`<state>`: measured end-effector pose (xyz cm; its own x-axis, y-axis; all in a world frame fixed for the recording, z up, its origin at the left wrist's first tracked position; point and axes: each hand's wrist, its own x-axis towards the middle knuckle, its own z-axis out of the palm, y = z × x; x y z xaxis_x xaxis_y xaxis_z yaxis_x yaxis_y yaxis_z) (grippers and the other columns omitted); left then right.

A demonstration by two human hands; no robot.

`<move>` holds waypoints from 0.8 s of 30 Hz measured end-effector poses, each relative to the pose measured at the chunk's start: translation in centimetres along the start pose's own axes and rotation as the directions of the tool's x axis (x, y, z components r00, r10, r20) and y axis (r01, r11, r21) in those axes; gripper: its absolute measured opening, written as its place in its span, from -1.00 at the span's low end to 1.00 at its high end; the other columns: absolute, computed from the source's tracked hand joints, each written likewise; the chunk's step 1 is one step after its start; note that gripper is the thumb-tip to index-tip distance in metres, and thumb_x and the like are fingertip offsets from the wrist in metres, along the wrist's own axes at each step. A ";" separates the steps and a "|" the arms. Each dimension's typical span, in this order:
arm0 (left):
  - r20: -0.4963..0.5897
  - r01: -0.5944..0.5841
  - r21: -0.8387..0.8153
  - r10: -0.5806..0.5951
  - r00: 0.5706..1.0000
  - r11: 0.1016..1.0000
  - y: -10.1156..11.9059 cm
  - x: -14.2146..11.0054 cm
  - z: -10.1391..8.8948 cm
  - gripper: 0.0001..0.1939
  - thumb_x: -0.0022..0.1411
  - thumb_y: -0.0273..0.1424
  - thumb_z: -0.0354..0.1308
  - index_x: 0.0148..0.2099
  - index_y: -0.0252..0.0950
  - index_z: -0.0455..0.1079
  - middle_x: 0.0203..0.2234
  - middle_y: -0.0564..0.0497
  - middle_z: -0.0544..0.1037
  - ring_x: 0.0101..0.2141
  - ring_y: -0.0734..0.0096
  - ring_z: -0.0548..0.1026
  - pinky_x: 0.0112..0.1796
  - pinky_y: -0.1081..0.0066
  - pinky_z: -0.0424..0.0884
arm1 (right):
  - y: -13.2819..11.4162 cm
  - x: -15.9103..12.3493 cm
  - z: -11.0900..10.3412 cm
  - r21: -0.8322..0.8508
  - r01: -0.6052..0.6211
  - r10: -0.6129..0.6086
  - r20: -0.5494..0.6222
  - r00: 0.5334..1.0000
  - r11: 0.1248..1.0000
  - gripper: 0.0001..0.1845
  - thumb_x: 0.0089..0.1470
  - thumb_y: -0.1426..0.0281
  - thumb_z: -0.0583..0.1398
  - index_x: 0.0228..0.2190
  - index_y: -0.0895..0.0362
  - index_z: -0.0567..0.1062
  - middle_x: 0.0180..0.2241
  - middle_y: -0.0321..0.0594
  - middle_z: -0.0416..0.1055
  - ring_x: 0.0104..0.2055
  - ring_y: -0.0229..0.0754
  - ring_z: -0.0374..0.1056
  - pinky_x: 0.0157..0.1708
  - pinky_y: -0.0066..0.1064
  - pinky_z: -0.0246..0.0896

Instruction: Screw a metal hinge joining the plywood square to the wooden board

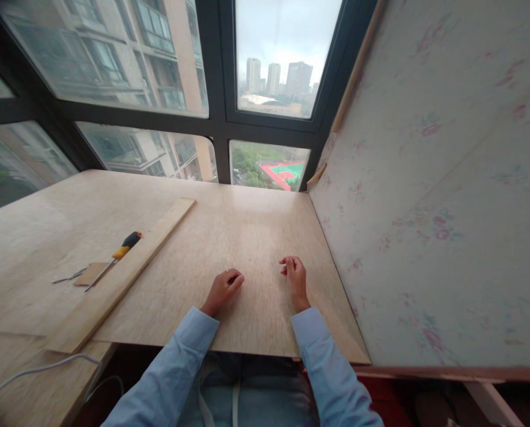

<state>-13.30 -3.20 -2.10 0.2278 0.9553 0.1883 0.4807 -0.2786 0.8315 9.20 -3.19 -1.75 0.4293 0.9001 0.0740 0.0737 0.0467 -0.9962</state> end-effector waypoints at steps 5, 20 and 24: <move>-0.011 0.006 -0.003 -0.006 1.000 1.000 0.0 -0.1 0.0 -0.73 0.21 -0.28 -0.01 -0.46 -0.28 0.36 -0.53 0.01 0.46 -0.44 0.39 0.39 -0.37 0.41 0.24 | 0.0 -0.1 0.1 -0.008 -0.010 0.010 0.018 1.000 1.000 -0.69 0.03 0.11 0.14 -0.44 0.11 0.42 -0.38 -0.20 0.49 -0.53 -0.27 0.29 -0.49 -0.40 0.20; -0.074 0.125 -0.440 -0.174 0.982 0.889 0.0 -0.4 -0.3 -0.71 0.23 -0.21 0.00 -0.26 -0.31 0.42 -0.45 -0.04 0.52 -0.45 0.42 0.43 -0.37 0.42 0.36 | 0.7 -0.1 0.0 -0.032 0.017 -0.014 0.089 0.996 0.999 -0.70 0.02 0.12 0.18 -0.44 0.11 0.42 -0.42 -0.24 0.45 -0.52 -0.28 0.29 -0.47 -0.41 0.20; -0.057 0.171 -0.516 -0.233 0.971 0.839 0.1 -1.0 -1.2 -0.69 0.20 -0.17 0.04 -0.32 -0.32 0.41 -0.51 -0.01 0.48 -0.50 0.45 0.41 -0.42 0.43 0.35 | 0.6 -0.3 -0.1 -0.035 0.019 -0.014 0.141 0.990 0.999 -0.70 0.00 0.12 0.19 -0.48 0.11 0.42 -0.45 -0.25 0.43 -0.51 -0.27 0.28 -0.47 -0.41 0.20</move>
<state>-14.52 -4.05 -1.56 0.0608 0.9980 0.0186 0.0055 -0.0190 0.9998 9.23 -3.48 -2.36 0.2970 0.9515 0.0805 0.1134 0.0485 -0.9924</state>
